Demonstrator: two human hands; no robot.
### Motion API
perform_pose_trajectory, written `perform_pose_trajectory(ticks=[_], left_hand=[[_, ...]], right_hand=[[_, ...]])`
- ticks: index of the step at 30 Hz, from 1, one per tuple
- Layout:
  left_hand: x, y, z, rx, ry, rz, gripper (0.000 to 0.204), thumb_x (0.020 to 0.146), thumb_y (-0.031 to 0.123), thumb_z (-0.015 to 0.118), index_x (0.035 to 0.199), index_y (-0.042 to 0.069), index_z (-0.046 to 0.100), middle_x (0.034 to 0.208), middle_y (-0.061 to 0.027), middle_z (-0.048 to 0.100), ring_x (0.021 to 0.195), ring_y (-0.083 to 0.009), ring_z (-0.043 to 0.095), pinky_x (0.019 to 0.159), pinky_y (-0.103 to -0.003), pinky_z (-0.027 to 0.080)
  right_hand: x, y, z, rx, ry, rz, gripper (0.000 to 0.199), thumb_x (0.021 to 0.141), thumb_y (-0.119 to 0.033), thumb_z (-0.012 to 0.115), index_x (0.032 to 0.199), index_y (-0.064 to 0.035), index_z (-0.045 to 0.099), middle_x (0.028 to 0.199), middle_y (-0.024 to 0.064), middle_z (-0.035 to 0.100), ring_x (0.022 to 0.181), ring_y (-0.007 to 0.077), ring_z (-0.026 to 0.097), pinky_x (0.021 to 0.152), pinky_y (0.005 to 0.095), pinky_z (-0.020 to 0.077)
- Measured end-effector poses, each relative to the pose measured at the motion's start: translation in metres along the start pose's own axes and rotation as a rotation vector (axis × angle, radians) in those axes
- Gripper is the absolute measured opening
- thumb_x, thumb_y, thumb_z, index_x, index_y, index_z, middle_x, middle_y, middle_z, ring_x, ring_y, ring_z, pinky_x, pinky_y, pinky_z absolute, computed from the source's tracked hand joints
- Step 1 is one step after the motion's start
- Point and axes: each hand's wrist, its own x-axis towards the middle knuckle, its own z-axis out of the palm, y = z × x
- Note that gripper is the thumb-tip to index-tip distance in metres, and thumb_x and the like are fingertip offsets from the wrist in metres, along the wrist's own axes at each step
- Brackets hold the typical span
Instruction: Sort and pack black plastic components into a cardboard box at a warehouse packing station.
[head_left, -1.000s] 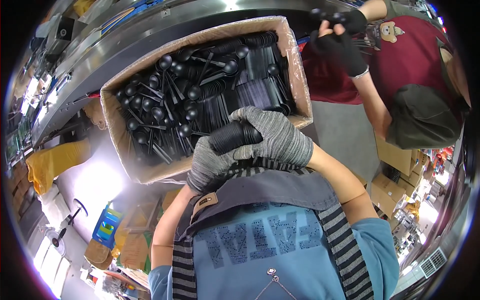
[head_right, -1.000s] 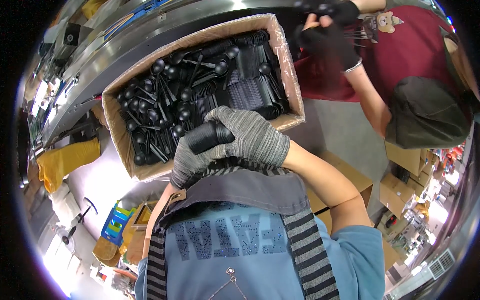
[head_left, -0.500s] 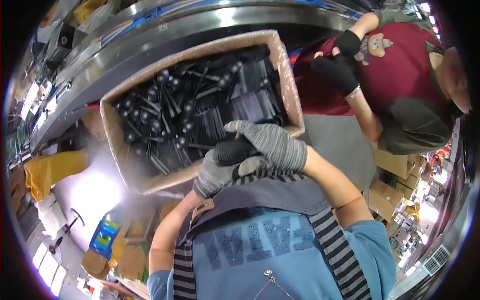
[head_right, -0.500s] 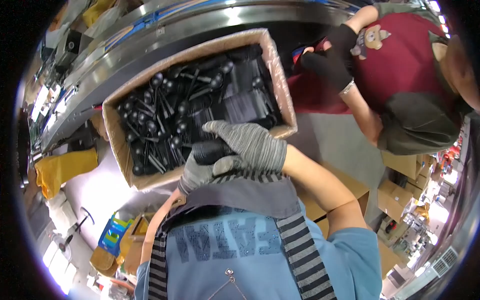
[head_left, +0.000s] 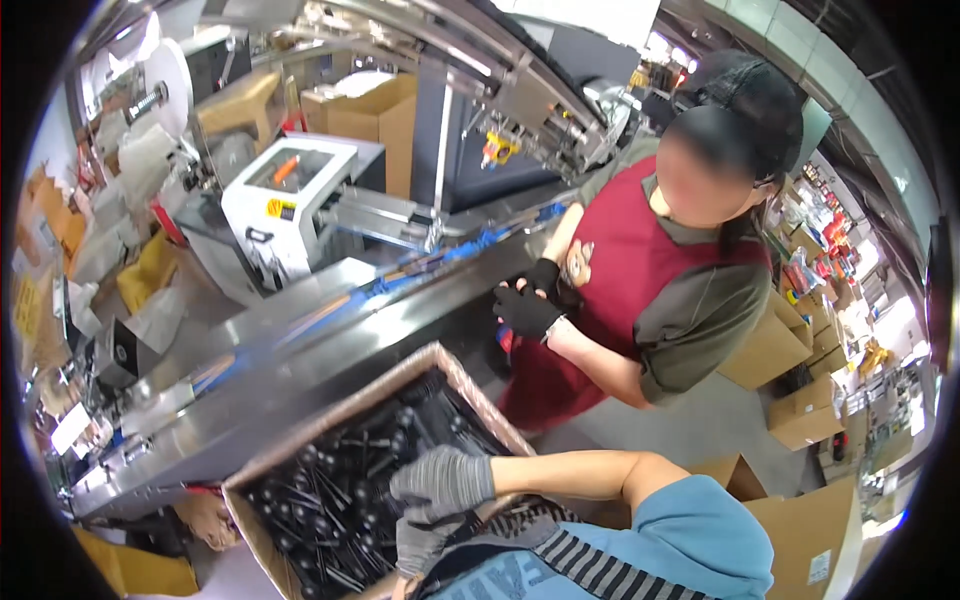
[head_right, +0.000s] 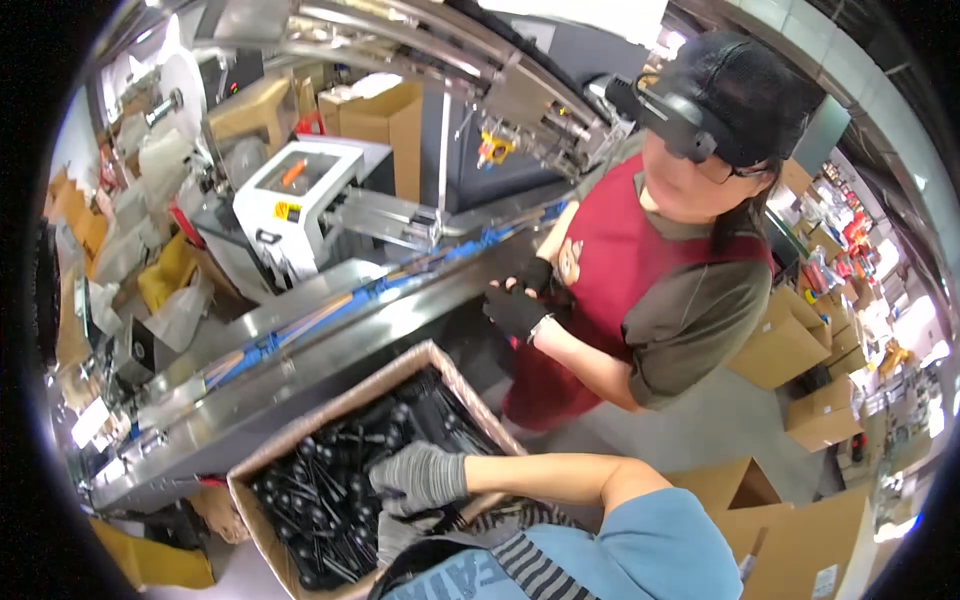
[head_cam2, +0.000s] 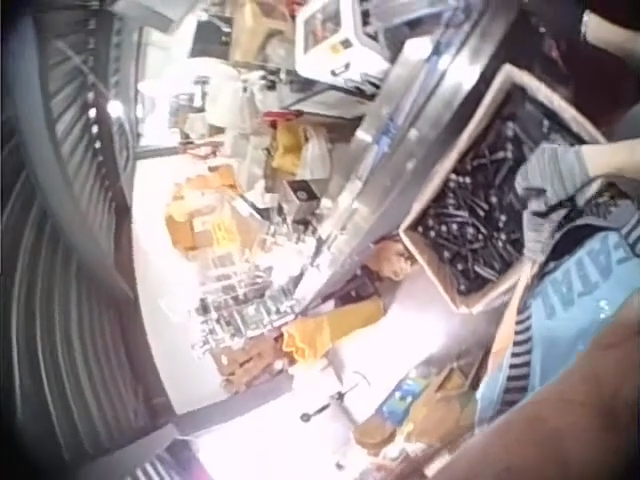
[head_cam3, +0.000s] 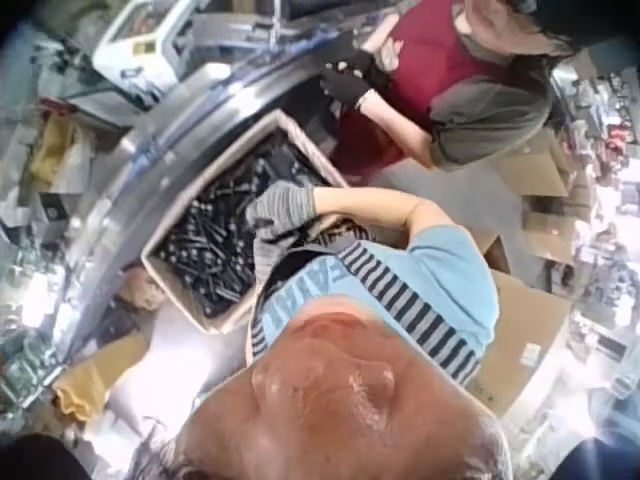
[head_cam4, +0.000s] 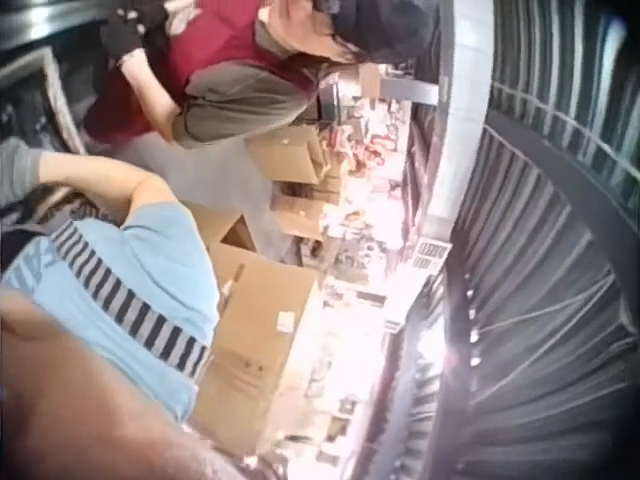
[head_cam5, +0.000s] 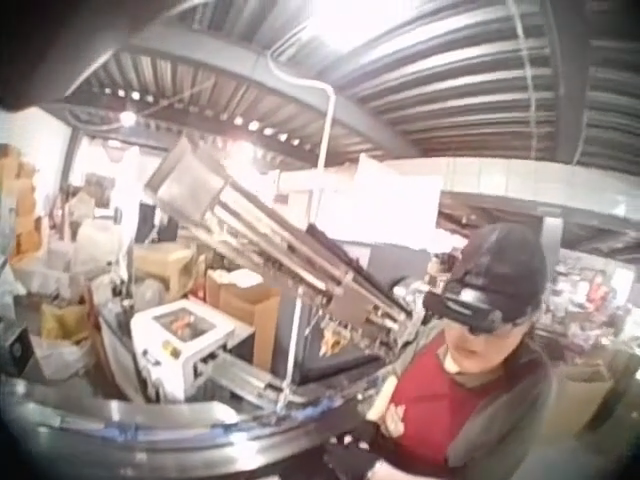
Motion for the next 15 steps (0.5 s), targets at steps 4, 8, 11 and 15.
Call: perform_pose_trajectory(ticks=[4,8,11,15], left_hand=[[0.027,0.045,-0.017,-0.570,0.274,0.096,0.061,0.075,-0.006,0.069,0.131,-0.002,0.045,0.107,-0.0134,0.064,0.092,-0.0208,0.063,0.083,-0.029,0.051],[0.031,0.040,-0.031,-0.571,0.346,0.129,0.060,0.076,-0.003,0.070,0.130,-0.005,0.043,0.108,-0.0184,0.063,0.092,-0.0250,0.065,0.081,-0.031,0.053],[0.035,0.046,-0.015,-0.546,0.329,0.109,0.053,0.080,0.005,0.070,0.126,-0.005,0.047,0.101,-0.0163,0.064,0.085,-0.0239,0.066,0.076,-0.032,0.056],[0.020,0.052,-0.008,-0.542,0.402,0.088,0.046,0.087,0.011,0.065,0.128,-0.001,0.048,0.109,-0.0149,0.063,0.094,-0.0213,0.064,0.084,-0.030,0.052]], right_hand=[[0.035,0.071,-0.156,0.272,1.211,-0.204,0.015,0.089,-0.021,0.057,0.083,-0.0085,0.062,0.069,0.0011,0.058,0.058,0.0147,0.056,0.051,0.0289,0.0439],[0.053,0.022,-0.382,0.434,1.883,-0.728,0.015,0.090,-0.016,0.060,0.087,-0.0025,0.053,0.070,0.0015,0.056,0.065,0.0087,0.051,0.057,0.0234,0.0425],[0.067,0.038,-0.502,0.442,2.181,-0.789,0.024,0.083,-0.022,0.069,0.085,-0.0024,0.055,0.075,0.0010,0.057,0.065,0.0112,0.050,0.063,0.0271,0.0460],[0.085,0.075,-0.583,0.022,2.238,-0.548,0.029,0.082,-0.027,0.070,0.089,-0.0026,0.057,0.074,0.0059,0.060,0.072,0.0161,0.057,0.068,0.0321,0.0484]])
